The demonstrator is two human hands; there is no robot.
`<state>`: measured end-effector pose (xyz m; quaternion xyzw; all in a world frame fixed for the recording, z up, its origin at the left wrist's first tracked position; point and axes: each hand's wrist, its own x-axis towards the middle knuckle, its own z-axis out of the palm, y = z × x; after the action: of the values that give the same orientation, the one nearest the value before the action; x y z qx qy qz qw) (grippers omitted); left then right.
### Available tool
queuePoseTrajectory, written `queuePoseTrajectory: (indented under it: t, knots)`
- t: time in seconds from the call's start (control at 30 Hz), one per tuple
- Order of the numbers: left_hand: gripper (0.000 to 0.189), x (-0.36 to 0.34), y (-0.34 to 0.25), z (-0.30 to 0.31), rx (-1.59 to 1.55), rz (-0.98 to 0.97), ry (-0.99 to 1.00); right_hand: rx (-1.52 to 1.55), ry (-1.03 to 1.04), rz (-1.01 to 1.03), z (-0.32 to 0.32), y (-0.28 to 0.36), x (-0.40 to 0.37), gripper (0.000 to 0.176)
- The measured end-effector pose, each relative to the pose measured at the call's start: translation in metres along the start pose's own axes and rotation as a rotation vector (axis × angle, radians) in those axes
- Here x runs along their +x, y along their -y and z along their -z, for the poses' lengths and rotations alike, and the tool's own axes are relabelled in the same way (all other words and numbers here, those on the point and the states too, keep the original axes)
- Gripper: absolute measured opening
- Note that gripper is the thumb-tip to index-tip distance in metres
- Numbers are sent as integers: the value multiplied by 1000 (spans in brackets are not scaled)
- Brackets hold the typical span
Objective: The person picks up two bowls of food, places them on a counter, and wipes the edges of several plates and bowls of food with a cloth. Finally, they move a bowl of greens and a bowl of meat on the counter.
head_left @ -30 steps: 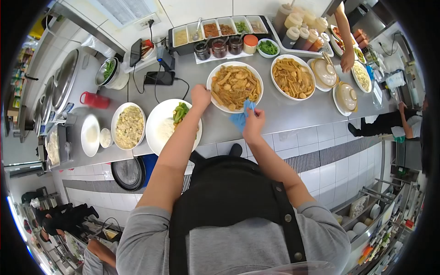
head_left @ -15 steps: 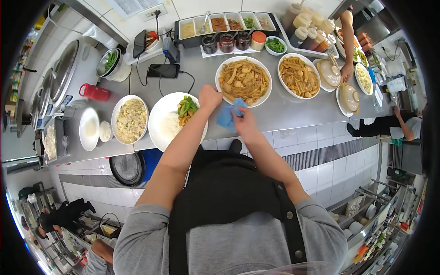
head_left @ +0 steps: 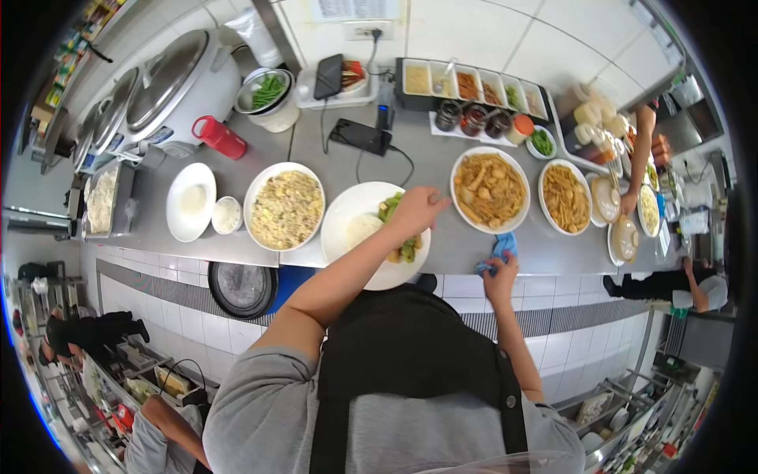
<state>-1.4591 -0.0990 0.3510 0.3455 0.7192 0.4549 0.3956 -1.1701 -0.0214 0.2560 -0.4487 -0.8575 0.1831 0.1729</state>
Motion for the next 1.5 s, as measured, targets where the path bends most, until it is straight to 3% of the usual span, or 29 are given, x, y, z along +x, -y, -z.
queuePoseTrajectory:
  t: [0.1,0.17,0.2,0.27,0.33,0.4,0.6,0.73,0.8,0.9,0.97,1.03,1.1,1.17,1.27,1.37,1.5]
  knots:
    - [42,-6,8,67,-137,-11,-89,127,55,-13,-37,37,-1,32]
    - [29,9,32,127,-242,20,-263,308,111,-36,-50,69,9,36]
    - [26,13,32,161,-252,53,-413,420,136,-70,-50,90,15,38]
    - [32,32,67,236,-298,-70,-763,774,137,-182,-59,118,24,43]
    - [32,49,92,313,-138,-161,-1112,705,176,-191,-54,126,34,39]
    - [34,86,151,395,314,-297,-1450,591,141,-174,-40,138,44,30]
    - [25,105,124,464,571,88,-931,432,47,98,-21,203,84,21]
    - [18,93,97,466,205,31,-887,380,135,388,-26,286,131,24]
    - [16,76,92,468,-10,-55,-969,425,185,488,-33,336,155,23]
    - [18,10,53,454,-286,-156,-996,633,295,508,-67,397,191,24]
    - [20,-29,66,461,-238,-139,-955,595,317,539,-110,423,223,31]
    - [26,-73,73,448,-230,-118,-933,456,272,494,-161,443,250,39]
    - [26,-104,87,434,-243,1,-839,741,553,52,-193,473,265,43]
    - [29,-113,105,419,-301,125,-793,1007,688,-332,-209,500,277,43]
    - [36,-88,148,400,-333,133,-854,1266,543,-558,-237,522,279,40]
    - [36,-59,173,397,-387,179,-809,1172,494,-555,-234,532,282,29]
    - [32,-39,156,396,-366,123,-792,1359,500,-421,-199,520,303,23]
